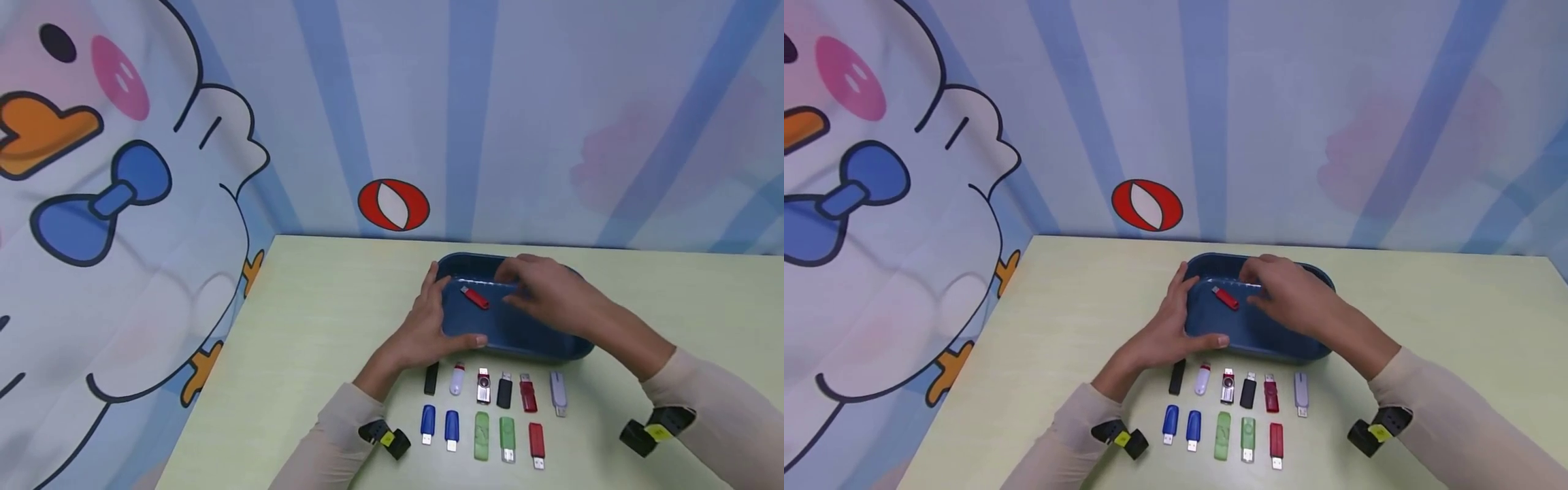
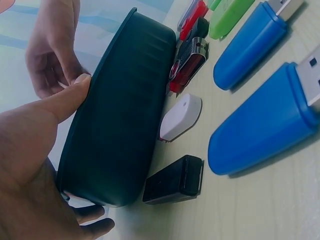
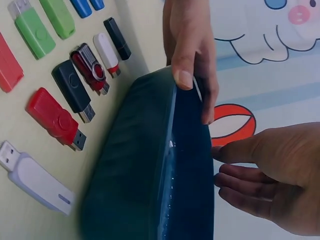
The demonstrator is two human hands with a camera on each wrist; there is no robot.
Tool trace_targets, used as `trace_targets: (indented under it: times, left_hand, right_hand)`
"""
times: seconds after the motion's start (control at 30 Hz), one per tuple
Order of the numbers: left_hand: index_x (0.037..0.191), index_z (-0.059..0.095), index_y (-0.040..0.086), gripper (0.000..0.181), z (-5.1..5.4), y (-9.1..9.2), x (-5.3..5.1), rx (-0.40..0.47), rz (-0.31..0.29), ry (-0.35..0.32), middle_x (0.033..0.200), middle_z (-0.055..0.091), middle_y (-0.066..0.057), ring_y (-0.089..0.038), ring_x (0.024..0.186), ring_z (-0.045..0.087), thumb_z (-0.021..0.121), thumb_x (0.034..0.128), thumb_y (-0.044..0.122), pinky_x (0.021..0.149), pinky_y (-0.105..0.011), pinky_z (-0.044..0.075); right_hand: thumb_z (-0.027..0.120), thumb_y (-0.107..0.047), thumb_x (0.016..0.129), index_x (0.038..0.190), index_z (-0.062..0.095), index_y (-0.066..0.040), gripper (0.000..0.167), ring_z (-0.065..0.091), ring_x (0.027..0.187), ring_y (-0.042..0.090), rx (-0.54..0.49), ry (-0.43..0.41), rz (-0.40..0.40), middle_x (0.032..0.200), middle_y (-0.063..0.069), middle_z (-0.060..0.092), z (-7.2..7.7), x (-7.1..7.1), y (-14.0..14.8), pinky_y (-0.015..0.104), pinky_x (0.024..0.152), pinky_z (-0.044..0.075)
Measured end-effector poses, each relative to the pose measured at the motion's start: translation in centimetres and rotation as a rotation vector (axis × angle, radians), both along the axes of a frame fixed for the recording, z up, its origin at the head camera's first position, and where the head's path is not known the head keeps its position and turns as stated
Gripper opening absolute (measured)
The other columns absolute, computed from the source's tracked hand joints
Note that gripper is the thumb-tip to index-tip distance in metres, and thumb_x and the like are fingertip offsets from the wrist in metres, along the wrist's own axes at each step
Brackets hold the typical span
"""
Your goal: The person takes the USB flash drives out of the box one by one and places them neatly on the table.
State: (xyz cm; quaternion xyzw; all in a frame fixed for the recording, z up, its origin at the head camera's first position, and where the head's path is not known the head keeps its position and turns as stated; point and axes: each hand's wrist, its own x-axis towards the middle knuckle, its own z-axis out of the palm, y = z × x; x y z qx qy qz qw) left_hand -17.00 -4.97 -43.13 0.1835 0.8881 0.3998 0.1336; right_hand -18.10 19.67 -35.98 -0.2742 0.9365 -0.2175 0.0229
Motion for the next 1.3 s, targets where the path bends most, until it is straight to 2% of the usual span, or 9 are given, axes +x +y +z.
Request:
trace_targets:
  times: [0.23,0.47,0.63,1.03,1.3]
  left_hand:
    - [0.171,0.011,0.011,0.117,0.0,0.1,0.0,-0.015,0.001,0.012,0.180,-0.016,0.004,-0.034,0.165,0.014,0.080,0.0881,0.057,0.126,-0.064,0.029]
    - [0.171,0.011,0.010,0.118,-0.5,0.3,-0.1,-0.014,0.007,0.016,0.180,-0.015,0.005,-0.034,0.165,0.015,0.080,0.0879,0.058,0.126,-0.063,0.030]
    - [0.171,0.011,0.009,0.118,-0.6,0.5,0.1,-0.017,0.002,0.020,0.180,-0.014,0.002,-0.033,0.165,0.016,0.080,0.0884,0.057,0.127,-0.062,0.029]
    - [0.171,0.011,0.009,0.119,-0.4,0.7,0.3,-0.022,0.002,0.025,0.180,-0.014,0.004,-0.031,0.165,0.016,0.081,0.0883,0.057,0.128,-0.060,0.028]
    - [0.171,0.011,0.010,0.118,-0.1,1.2,0.2,-0.023,-0.010,0.037,0.180,-0.015,0.005,-0.032,0.165,0.017,0.080,0.0888,0.058,0.127,-0.062,0.028]
  right_hand:
    - [0.084,-0.003,0.089,0.130,0.070,0.001,0.043,0.071,0.116,0.034,0.104,0.013,0.079,0.127,0.018,0.071,-0.8,-1.6,-1.3,0.052,0.095,0.061]
    - [0.085,-0.005,0.090,0.132,0.069,0.000,0.046,0.070,0.119,0.034,0.157,-0.019,0.157,0.128,0.017,0.071,-2.1,-3.4,-2.1,0.052,0.099,0.059]
    - [0.087,-0.003,0.087,0.133,0.068,0.001,0.051,0.069,0.121,0.034,0.185,-0.020,0.192,0.130,0.018,0.071,-2.6,-3.8,-2.6,0.052,0.101,0.058]
    - [0.090,0.001,0.081,0.132,0.068,0.003,0.055,0.070,0.115,0.031,0.282,0.018,0.301,0.127,0.018,0.071,-3.7,-5.3,-3.2,0.049,0.098,0.060]
    - [0.089,0.004,0.081,0.133,0.068,0.003,0.056,0.070,0.116,0.032,0.315,0.008,0.328,0.130,0.020,0.070,-4.0,-5.6,-3.0,0.049,0.098,0.060]
